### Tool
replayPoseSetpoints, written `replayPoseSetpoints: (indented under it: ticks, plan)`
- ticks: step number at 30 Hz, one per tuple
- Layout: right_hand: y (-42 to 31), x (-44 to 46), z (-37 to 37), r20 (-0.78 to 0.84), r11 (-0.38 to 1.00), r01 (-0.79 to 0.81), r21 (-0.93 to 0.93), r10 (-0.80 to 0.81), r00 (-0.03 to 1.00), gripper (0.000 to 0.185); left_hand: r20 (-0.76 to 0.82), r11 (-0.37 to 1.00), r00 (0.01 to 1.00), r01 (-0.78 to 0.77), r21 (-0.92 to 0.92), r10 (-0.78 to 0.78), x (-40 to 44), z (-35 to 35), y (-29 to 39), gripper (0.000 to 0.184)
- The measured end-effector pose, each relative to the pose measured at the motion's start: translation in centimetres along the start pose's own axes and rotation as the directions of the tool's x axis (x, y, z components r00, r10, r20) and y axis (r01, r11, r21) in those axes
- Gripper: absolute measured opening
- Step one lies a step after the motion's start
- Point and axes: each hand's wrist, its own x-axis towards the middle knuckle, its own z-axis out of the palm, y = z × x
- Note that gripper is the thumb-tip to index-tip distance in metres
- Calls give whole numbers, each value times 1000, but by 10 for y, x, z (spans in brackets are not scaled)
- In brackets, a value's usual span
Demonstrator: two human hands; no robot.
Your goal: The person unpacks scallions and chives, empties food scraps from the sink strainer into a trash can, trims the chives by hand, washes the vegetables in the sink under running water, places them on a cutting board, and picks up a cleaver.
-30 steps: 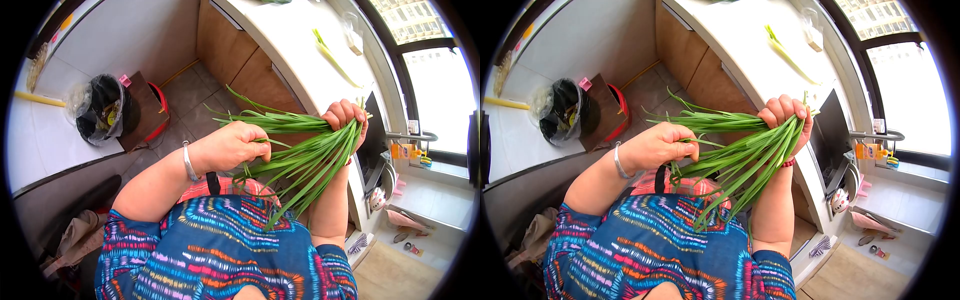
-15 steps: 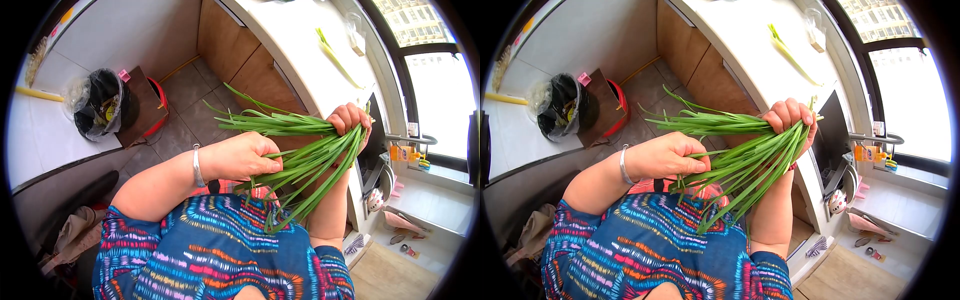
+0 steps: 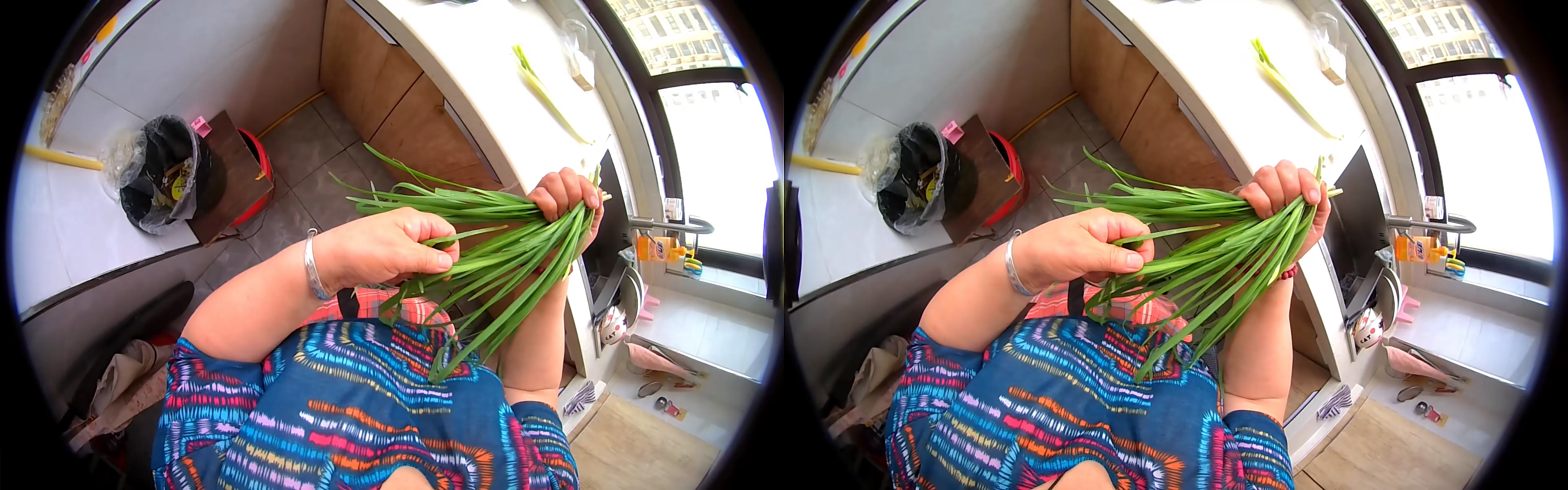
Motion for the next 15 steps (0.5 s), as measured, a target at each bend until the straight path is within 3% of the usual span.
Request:
replayPoseSetpoints:
  ticks: [8,10,11,13,14,15]
  plan:
    - [-4,1,0,23,970,3,-244,3,1000,24,-113,927,994,54,370,-12,1,-7,-2,18]
    - [-4,1,2,26,953,0,-302,8,1000,24,-21,774,969,-183,606,246,2,-8,-4,22]
    - [-4,1,3,25,953,1,-303,7,1000,24,-20,774,969,-183,606,245,2,-6,-3,22]
    - [-2,2,5,32,944,1,-330,10,999,25,-117,464,951,-31,885,287,0,0,1,18]
    - [-1,3,7,31,940,-5,-341,16,999,25,-117,465,951,-32,885,287,1,2,-1,18]
    - [1,3,8,32,940,-5,-342,17,999,25,-150,293,892,21,956,426,3,3,-5,15]
